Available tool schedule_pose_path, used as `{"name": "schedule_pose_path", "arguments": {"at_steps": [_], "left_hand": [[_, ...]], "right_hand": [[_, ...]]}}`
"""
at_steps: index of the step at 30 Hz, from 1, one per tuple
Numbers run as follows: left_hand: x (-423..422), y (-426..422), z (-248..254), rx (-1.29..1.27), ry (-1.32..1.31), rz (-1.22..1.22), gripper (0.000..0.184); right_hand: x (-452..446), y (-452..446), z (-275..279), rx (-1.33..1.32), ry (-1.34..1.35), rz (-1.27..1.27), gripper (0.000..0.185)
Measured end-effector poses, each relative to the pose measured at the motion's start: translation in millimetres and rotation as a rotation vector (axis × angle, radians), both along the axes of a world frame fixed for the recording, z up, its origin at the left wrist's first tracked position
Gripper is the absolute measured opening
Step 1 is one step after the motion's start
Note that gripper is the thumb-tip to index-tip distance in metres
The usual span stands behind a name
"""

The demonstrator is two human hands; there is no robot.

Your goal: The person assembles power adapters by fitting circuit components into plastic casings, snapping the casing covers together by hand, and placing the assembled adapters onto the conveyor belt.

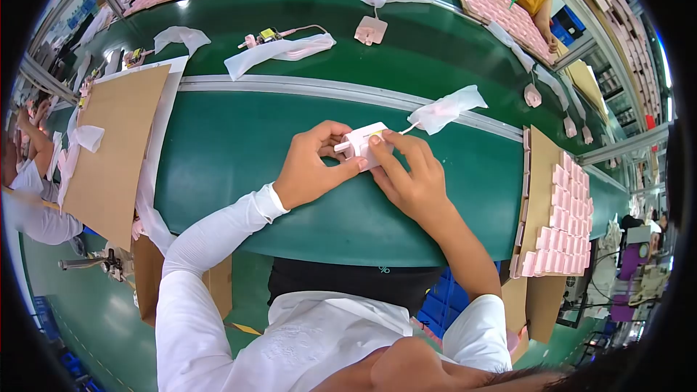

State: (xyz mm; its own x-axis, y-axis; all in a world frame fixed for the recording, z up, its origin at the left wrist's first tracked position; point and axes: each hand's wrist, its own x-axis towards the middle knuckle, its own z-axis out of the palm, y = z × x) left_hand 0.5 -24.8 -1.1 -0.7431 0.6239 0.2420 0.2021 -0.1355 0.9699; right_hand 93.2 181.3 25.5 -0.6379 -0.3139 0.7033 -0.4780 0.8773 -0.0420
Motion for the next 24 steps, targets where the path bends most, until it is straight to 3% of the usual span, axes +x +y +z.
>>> {"name": "schedule_pose_path", "arguments": {"at_steps": [8,11,12,15,16,19,24], "left_hand": [[4,-2,0,-0.074,0.111,0.074,0.04],[3,-3,-2,-0.06,0.073,0.101,0.041],[3,-3,0,-0.039,0.037,0.11,0.042],[10,-5,7,-0.093,0.244,0.059,0.041],[15,-2,4,-0.074,0.298,0.085,0.04],[33,2,10,-0.091,0.451,0.117,0.04],[39,8,8,-0.023,0.602,0.216,0.038]], "right_hand": [[0,-10,-9,0.067,0.113,-0.023,0.062],[3,-20,-6,-0.036,0.052,-0.008,0.06],[0,-16,1,-0.121,-0.021,0.054,0.05],[-8,-10,-3,-0.52,-0.042,0.099,0.042],[-13,-8,-3,-0.488,-0.002,0.075,0.038],[-3,-21,-12,-0.836,-0.299,0.108,0.042],[-5,-21,-16,-0.765,-0.261,0.054,0.051]]}}
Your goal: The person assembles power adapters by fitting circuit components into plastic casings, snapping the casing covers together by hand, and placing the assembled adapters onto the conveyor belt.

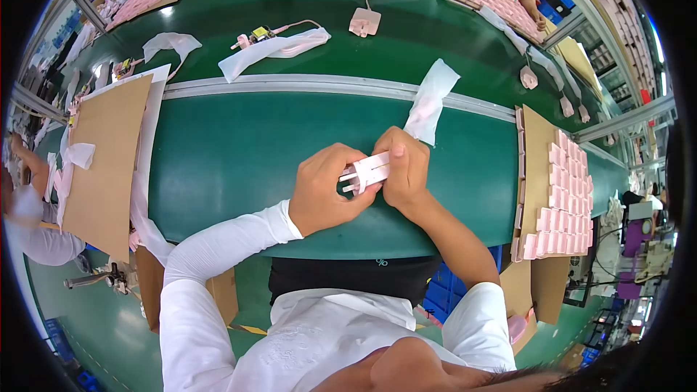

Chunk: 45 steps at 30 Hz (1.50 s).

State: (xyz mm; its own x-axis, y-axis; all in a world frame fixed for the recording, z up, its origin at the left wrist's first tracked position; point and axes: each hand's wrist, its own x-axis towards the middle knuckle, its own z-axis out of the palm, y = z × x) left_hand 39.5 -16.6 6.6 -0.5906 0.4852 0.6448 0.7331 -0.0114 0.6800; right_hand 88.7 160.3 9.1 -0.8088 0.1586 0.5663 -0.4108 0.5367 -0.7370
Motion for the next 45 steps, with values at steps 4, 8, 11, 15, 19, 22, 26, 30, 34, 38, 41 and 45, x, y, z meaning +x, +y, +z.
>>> {"name": "schedule_pose_path", "arguments": {"at_steps": [4,8,11,15,19,22,26,30,34,38,41,45], "left_hand": [[4,2,-9,-0.011,-0.06,0.026,0.036],[-2,1,-4,-0.044,-0.125,0.006,0.034],[-7,-4,1,-0.123,-0.199,-0.01,0.036],[-13,-2,-3,-0.125,-0.209,-0.057,0.037],[-20,-6,-3,-0.142,-0.432,-0.153,0.033],[-37,-7,-10,0.178,-1.131,-0.364,0.036],[-42,-12,7,0.296,-1.351,-0.665,0.053],[-26,-11,-8,-0.015,-1.056,-0.632,0.048],[-22,-10,-11,0.0,-0.899,-0.575,0.048],[-22,-14,-12,-0.014,-0.867,-0.541,0.045],[-21,-16,-16,-0.012,-0.83,-0.541,0.044],[-26,-20,-19,-0.025,-0.808,-0.553,0.046]], "right_hand": [[0,-4,3,0.001,-0.135,-0.082,0.052],[-4,-4,5,-0.048,-0.173,-0.097,0.053],[-6,-2,-1,-0.041,-0.152,-0.085,0.054],[-4,5,-1,-0.013,-0.122,-0.056,0.052],[-7,3,1,-0.099,0.065,-0.094,0.039],[-10,14,18,0.249,0.39,-0.318,0.028],[1,15,5,0.055,0.085,-0.177,0.022],[3,4,3,-0.199,-0.144,0.074,0.025],[1,6,4,-0.265,-0.091,0.148,0.025],[2,3,2,-0.345,-0.119,0.2,0.021],[5,2,7,-0.302,-0.112,0.23,0.019],[4,1,9,-0.243,-0.104,0.255,0.02]]}}
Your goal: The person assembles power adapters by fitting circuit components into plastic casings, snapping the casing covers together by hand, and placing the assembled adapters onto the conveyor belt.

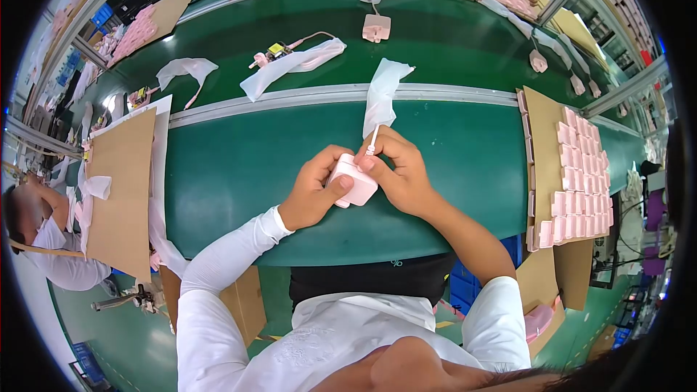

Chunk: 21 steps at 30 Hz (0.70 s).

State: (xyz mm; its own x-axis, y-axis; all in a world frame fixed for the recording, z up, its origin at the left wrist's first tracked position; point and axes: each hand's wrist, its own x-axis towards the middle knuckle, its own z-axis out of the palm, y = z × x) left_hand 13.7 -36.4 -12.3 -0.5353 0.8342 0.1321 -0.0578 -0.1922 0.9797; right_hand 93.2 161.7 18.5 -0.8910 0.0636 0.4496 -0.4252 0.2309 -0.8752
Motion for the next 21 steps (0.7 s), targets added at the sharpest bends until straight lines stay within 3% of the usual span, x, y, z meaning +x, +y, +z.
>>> {"name": "schedule_pose_path", "arguments": {"at_steps": [10,13,16,21], "left_hand": [[0,3,4,0.023,-0.108,-0.034,0.051],[10,14,0,0.141,0.059,0.152,0.052],[14,23,-4,0.15,0.37,0.301,0.056],[22,30,-11,0.173,0.372,0.339,0.054]], "right_hand": [[2,6,0,0.077,0.03,0.002,0.023],[-3,-14,-1,-0.169,0.067,-0.207,0.031],[-1,-29,-7,-0.384,-0.086,-0.23,0.039],[-8,-25,-17,-0.454,-0.143,-0.232,0.032]]}}
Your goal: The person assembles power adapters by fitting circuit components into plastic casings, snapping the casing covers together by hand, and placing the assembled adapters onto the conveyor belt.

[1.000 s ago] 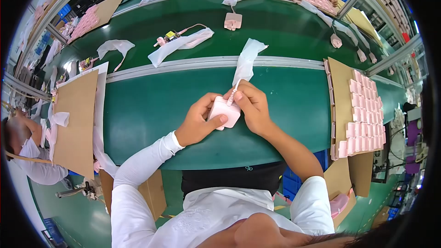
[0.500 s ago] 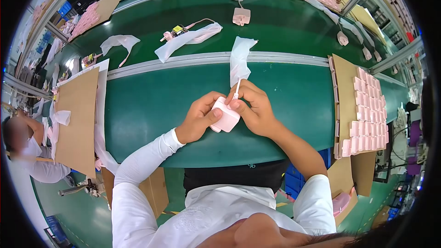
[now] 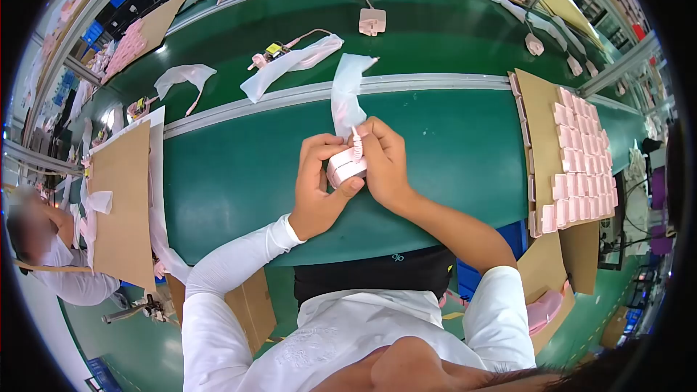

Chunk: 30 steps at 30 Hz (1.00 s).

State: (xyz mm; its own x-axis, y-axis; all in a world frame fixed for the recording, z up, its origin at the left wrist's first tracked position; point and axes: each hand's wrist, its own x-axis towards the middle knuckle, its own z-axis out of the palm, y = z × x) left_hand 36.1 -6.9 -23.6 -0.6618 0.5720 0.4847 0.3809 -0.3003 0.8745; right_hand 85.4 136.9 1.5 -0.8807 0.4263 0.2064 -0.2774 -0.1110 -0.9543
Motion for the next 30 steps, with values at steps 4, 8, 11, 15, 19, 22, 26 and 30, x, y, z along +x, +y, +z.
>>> {"name": "schedule_pose_path", "arguments": {"at_steps": [4,8,11,15,19,22,26,30], "left_hand": [[4,3,6,0.01,-0.009,-0.039,0.052],[-3,-4,-4,-0.101,0.211,0.064,0.053],[2,-2,-2,-0.041,0.345,0.088,0.053],[3,-4,-8,-0.012,0.368,0.105,0.055],[5,-3,-9,-0.035,0.366,0.111,0.056],[5,-3,-10,-0.014,0.302,0.087,0.055],[5,0,-11,0.018,0.288,0.064,0.055],[6,-3,-13,0.018,0.318,0.034,0.056]], "right_hand": [[2,10,-3,-0.01,-0.041,0.016,0.031],[-5,9,8,-0.155,-0.087,0.017,0.034],[-6,12,-2,-0.269,-0.091,0.168,0.036],[-5,9,3,-0.324,-0.125,0.225,0.037],[-2,11,5,-0.312,-0.166,0.207,0.037],[-5,9,3,-0.319,-0.14,0.188,0.037],[-3,9,11,-0.297,-0.068,0.165,0.044],[-3,11,1,-0.302,-0.016,0.226,0.052]]}}
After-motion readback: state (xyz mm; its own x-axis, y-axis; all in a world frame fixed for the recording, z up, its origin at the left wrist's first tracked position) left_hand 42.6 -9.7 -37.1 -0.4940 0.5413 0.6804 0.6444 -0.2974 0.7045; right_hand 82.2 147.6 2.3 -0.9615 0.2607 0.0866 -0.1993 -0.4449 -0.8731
